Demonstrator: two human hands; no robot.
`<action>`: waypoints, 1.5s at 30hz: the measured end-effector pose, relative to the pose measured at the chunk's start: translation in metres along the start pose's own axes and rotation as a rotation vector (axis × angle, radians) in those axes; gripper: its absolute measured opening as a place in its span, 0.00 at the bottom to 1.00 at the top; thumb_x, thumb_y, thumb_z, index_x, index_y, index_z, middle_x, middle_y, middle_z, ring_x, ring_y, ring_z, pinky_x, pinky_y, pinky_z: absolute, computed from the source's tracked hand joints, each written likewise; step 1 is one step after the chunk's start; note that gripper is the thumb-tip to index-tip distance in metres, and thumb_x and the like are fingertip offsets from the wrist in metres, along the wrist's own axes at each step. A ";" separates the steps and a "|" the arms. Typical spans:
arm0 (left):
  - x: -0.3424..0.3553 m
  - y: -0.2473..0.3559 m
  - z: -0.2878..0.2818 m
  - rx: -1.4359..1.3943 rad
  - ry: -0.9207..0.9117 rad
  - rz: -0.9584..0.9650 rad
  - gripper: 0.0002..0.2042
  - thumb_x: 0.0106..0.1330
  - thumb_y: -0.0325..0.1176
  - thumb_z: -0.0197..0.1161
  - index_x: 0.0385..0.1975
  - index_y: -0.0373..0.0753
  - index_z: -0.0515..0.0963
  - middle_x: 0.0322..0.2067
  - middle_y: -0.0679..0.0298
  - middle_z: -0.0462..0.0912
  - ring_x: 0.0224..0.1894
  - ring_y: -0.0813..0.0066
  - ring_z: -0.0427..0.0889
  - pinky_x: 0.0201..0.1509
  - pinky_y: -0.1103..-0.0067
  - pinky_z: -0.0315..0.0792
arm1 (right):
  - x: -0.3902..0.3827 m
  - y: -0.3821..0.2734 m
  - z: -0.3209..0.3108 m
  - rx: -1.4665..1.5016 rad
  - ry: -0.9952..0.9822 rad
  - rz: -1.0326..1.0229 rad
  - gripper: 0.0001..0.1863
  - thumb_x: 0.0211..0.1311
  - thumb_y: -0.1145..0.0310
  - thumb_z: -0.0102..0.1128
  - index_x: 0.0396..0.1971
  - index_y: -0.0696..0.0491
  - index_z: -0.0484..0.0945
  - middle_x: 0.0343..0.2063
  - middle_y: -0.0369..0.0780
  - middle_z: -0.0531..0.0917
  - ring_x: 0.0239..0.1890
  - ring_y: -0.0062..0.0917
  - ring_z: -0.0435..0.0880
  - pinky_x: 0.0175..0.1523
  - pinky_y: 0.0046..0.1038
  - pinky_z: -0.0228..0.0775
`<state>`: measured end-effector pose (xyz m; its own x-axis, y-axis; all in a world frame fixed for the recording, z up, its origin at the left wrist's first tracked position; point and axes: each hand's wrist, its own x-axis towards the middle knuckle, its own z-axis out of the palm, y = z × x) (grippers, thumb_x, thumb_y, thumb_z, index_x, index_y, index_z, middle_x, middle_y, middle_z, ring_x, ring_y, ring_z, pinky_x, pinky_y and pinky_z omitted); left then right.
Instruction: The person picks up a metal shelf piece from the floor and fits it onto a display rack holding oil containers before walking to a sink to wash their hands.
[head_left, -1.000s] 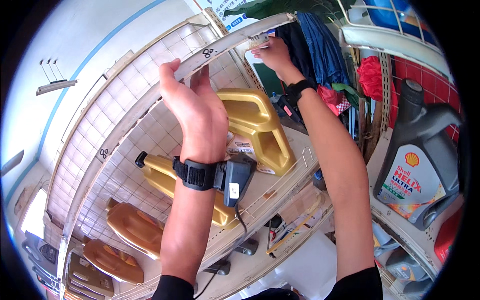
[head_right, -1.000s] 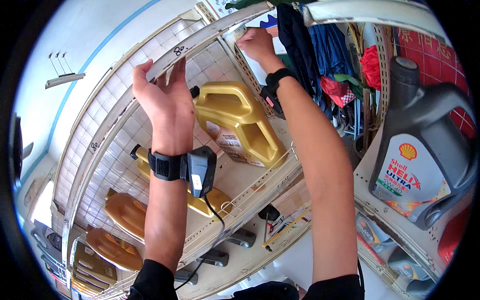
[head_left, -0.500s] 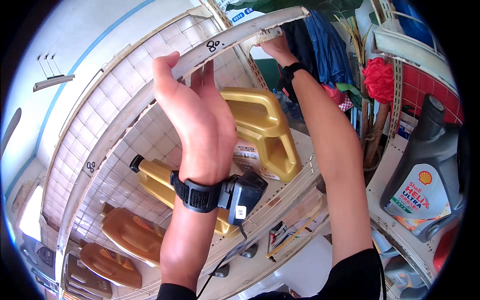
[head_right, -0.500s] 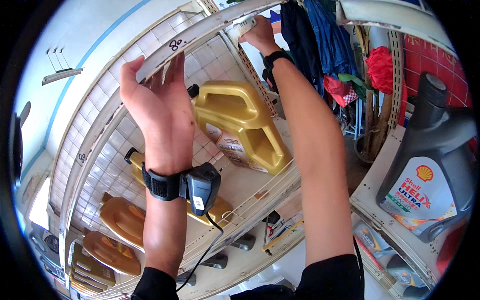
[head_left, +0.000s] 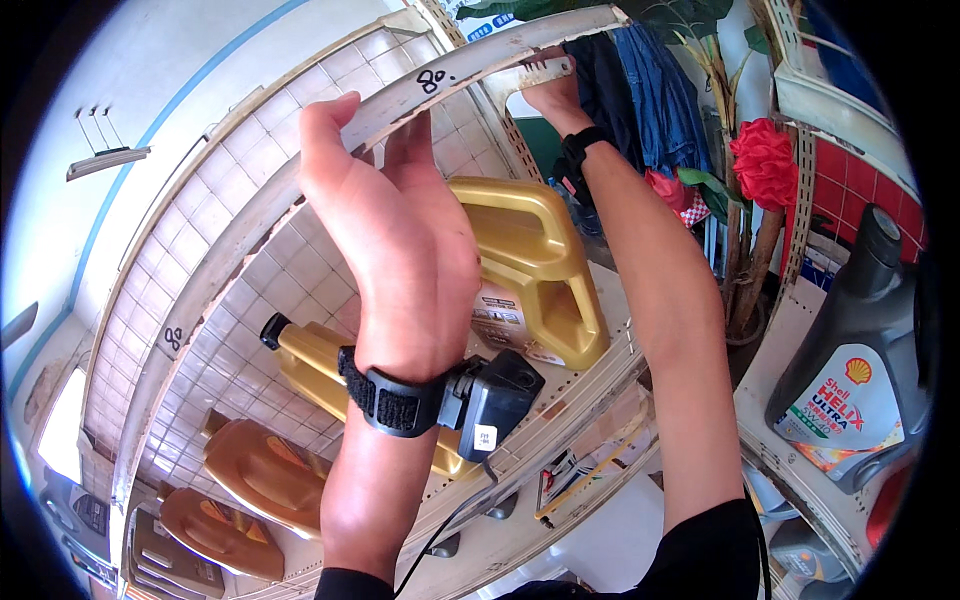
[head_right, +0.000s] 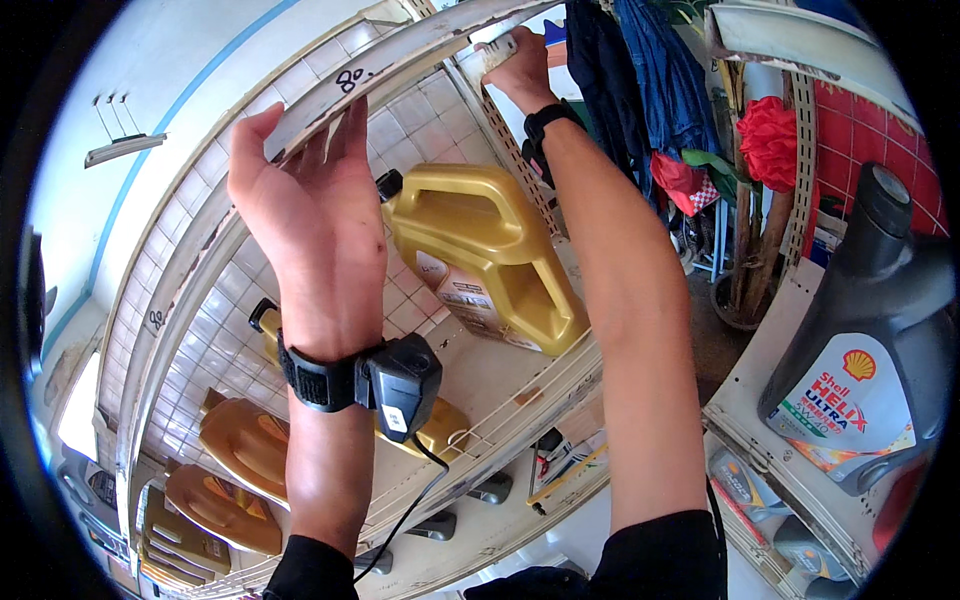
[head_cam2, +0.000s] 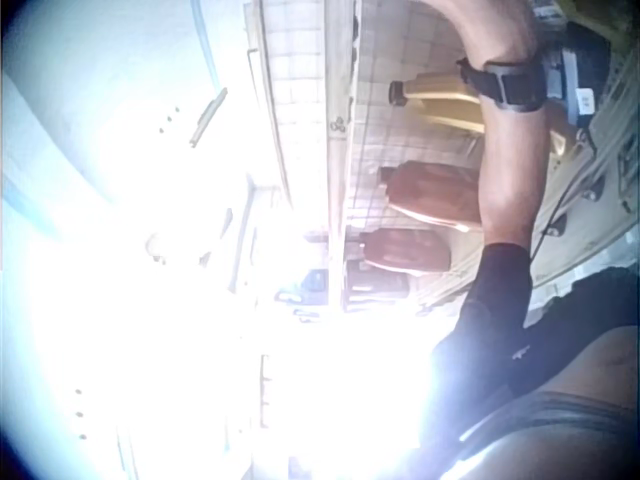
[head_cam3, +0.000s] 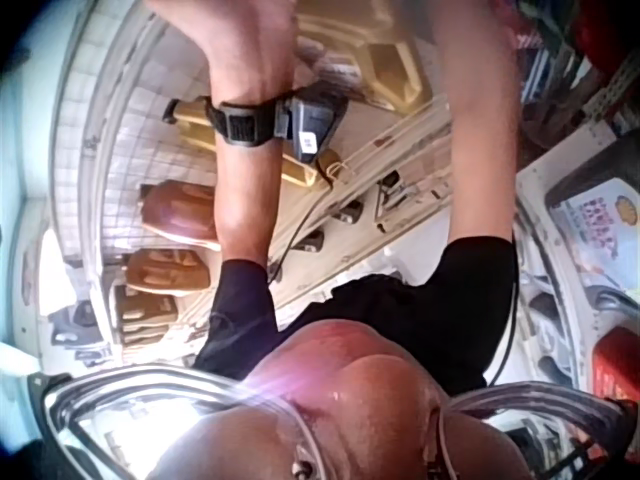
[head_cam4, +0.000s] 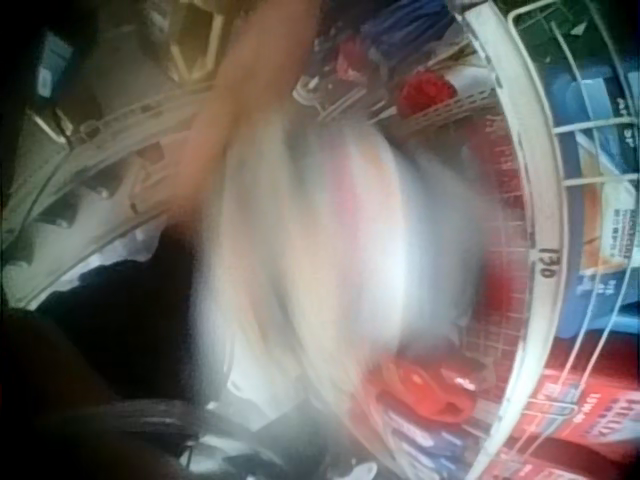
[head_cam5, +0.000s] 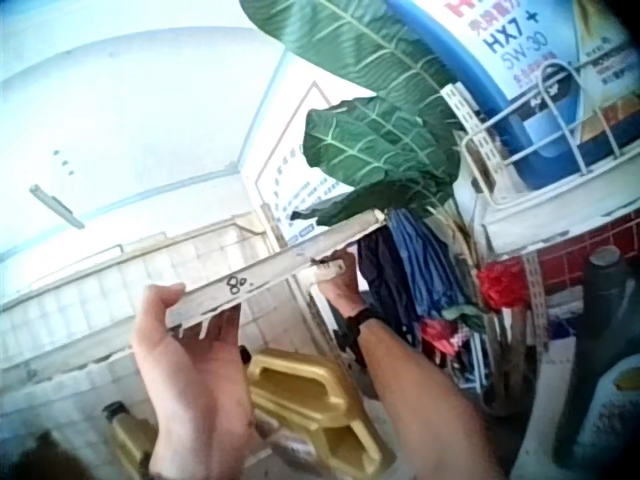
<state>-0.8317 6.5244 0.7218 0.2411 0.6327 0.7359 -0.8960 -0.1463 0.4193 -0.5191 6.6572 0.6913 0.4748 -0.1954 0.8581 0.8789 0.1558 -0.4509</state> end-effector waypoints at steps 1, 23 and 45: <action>0.001 -0.003 0.003 -0.010 0.001 0.004 0.12 0.62 0.31 0.54 0.38 0.29 0.66 0.42 0.51 0.68 0.46 0.61 0.71 0.60 0.66 0.69 | 0.008 0.011 -0.001 -0.025 -0.003 -0.029 0.24 0.39 0.58 0.79 0.32 0.59 0.81 0.30 0.49 0.84 0.38 0.38 0.85 0.44 0.34 0.78; -0.001 -0.004 0.009 -0.086 -0.066 0.014 0.08 0.62 0.33 0.54 0.33 0.35 0.67 0.37 0.60 0.70 0.42 0.71 0.70 0.58 0.76 0.65 | 0.029 0.021 -0.011 -0.001 0.007 -0.227 0.15 0.46 0.58 0.71 0.29 0.54 0.85 0.26 0.42 0.86 0.34 0.31 0.87 0.40 0.29 0.78; -0.005 -0.008 0.000 -0.013 0.034 -0.018 0.17 0.59 0.32 0.52 0.41 0.22 0.68 0.43 0.46 0.74 0.47 0.56 0.74 0.62 0.66 0.68 | 0.018 0.041 0.009 -0.287 -0.051 -0.232 0.19 0.50 0.59 0.69 0.41 0.52 0.82 0.42 0.42 0.85 0.50 0.33 0.82 0.57 0.35 0.70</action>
<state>-0.8257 6.5221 0.7146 0.2449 0.6606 0.7097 -0.8964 -0.1246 0.4253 -0.4749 6.6682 0.6909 0.2652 -0.1439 0.9534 0.9432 -0.1664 -0.2875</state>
